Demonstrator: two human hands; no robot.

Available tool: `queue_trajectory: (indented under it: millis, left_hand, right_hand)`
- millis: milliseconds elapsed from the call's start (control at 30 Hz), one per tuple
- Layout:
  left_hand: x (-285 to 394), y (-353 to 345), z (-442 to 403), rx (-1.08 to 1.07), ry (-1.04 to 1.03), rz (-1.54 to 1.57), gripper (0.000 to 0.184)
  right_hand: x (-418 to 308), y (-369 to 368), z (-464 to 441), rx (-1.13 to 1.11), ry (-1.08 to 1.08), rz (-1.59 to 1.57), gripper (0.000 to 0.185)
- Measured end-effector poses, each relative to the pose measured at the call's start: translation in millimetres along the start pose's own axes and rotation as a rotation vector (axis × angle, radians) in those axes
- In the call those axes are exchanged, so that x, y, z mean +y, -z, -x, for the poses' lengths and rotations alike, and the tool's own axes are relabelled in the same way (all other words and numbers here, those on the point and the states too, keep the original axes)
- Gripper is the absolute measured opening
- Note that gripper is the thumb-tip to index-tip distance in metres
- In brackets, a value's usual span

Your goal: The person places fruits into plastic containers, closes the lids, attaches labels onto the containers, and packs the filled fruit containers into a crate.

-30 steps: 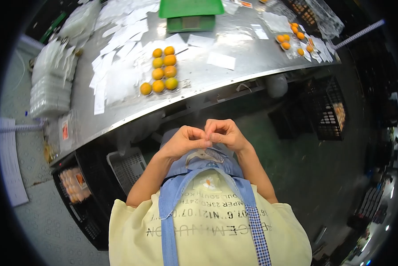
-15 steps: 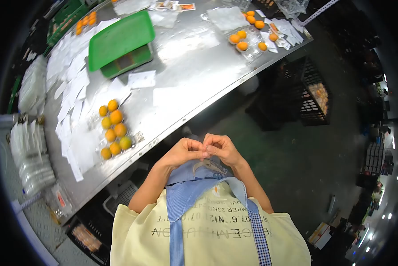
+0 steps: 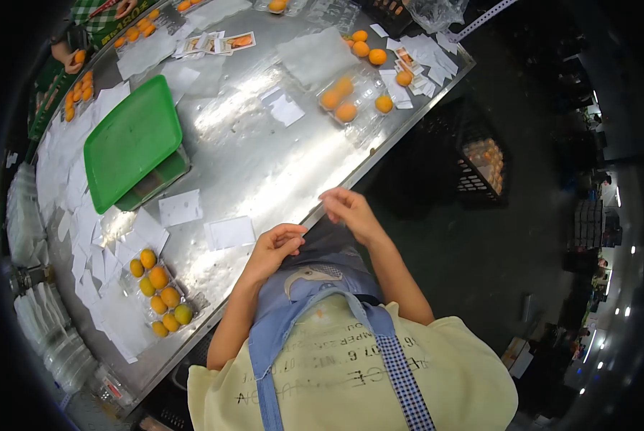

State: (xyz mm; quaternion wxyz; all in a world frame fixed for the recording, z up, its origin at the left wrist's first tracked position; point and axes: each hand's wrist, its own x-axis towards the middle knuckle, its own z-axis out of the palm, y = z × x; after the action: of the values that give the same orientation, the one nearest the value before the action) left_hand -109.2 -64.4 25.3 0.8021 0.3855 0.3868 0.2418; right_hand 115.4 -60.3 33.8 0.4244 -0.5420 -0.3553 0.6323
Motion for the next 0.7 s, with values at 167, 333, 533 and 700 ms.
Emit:
queue_trajectory:
  millis: [167, 333, 533, 700]
  left_hand:
    - [4, -8, -57, 0.191, -0.024, 0.050, 0.025]
    - [25, -38, -150, 0.271, -0.069, 0.047, 0.029]
    - [3, -72, -275, 0.476, -0.057, -0.077, 0.040]
    - [-24, -75, -302, 0.772, -0.092, -0.168, 0.024]
  right_hand:
    - [-44, 100, -87, 0.173, 0.117, 0.196, 0.022]
    - [-67, 220, -204, 0.466, 0.375, 0.698, 0.036]
    - [-57, 312, -300, 0.399, 0.290, 1.022, 0.033]
    - [-73, 296, -300, 0.110, 0.174, 0.903, 0.030]
